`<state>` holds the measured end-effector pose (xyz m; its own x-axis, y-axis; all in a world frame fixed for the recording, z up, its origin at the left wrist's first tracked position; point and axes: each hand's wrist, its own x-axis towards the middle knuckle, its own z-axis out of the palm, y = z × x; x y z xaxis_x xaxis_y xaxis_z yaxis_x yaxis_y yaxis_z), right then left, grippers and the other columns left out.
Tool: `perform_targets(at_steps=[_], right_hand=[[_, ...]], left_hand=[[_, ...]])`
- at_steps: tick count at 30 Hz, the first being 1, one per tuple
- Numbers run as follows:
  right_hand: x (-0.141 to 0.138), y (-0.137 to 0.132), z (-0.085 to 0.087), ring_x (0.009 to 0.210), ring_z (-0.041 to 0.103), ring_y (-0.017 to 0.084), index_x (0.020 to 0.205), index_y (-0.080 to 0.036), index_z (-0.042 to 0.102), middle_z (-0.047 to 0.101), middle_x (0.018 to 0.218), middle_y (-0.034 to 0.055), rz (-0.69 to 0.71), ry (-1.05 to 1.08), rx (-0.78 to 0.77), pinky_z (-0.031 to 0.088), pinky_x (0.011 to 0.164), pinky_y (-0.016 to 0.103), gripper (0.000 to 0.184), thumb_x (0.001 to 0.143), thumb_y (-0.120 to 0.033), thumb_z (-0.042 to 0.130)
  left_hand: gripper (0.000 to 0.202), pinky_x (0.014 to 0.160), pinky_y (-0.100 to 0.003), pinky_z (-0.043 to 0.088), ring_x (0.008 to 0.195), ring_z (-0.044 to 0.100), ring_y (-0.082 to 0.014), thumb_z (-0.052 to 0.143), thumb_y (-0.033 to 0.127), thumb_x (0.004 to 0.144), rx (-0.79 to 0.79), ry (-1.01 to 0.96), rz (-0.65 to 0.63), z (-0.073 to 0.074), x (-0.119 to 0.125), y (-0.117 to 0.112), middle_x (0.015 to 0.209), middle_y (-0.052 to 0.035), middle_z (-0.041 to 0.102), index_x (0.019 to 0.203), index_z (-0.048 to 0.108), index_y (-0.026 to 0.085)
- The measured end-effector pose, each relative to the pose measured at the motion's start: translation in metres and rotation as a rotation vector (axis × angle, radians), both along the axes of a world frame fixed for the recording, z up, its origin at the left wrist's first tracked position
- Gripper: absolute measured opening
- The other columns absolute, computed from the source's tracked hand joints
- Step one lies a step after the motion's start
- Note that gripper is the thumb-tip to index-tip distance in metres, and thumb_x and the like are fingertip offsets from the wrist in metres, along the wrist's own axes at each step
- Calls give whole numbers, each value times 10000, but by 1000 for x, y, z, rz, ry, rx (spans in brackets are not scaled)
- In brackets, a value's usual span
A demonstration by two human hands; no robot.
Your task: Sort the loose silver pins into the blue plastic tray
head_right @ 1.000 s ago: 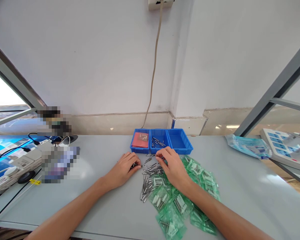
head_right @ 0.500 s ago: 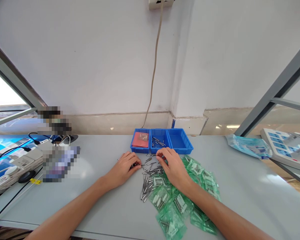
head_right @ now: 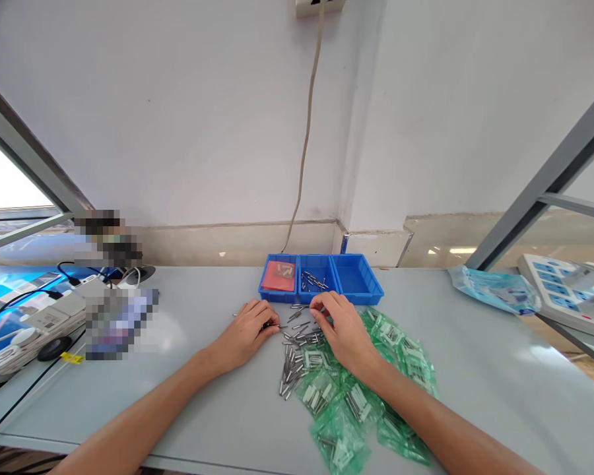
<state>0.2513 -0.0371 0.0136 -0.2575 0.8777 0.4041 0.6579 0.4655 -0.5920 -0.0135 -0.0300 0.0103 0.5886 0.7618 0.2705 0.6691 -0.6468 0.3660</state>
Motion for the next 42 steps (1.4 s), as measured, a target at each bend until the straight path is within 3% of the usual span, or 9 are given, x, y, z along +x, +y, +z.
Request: perform_targets(at_steps=[15,25,42], right_hand=[[2,3,-2,812,597,207,954,-250,621,665,871,9,-40,219,-158,463,721,326,156,1014,-390,586],[4,7,-7,807,593,204,885,-242,616,683,880,20,-61,357,-213,469,750,340,224,947,-449,677],[2,9,-9,802,565,192,837,-233,604,678,907,20,-37,480,-267,443,750,335,287,946,-485,685]], left_hand=[[180,886,-398,419,998,537,-239,500,326,1096,11,4,7,-4,0,3,1053,-46,651,997,593,207],[163,892,-385,403,1002,528,-230,519,295,1090,-15,21,20,-3,0,2,1061,-36,655,989,600,196],[145,880,-378,398,989,518,-222,527,274,1087,0,19,12,-2,0,2,1058,-31,648,988,594,192]])
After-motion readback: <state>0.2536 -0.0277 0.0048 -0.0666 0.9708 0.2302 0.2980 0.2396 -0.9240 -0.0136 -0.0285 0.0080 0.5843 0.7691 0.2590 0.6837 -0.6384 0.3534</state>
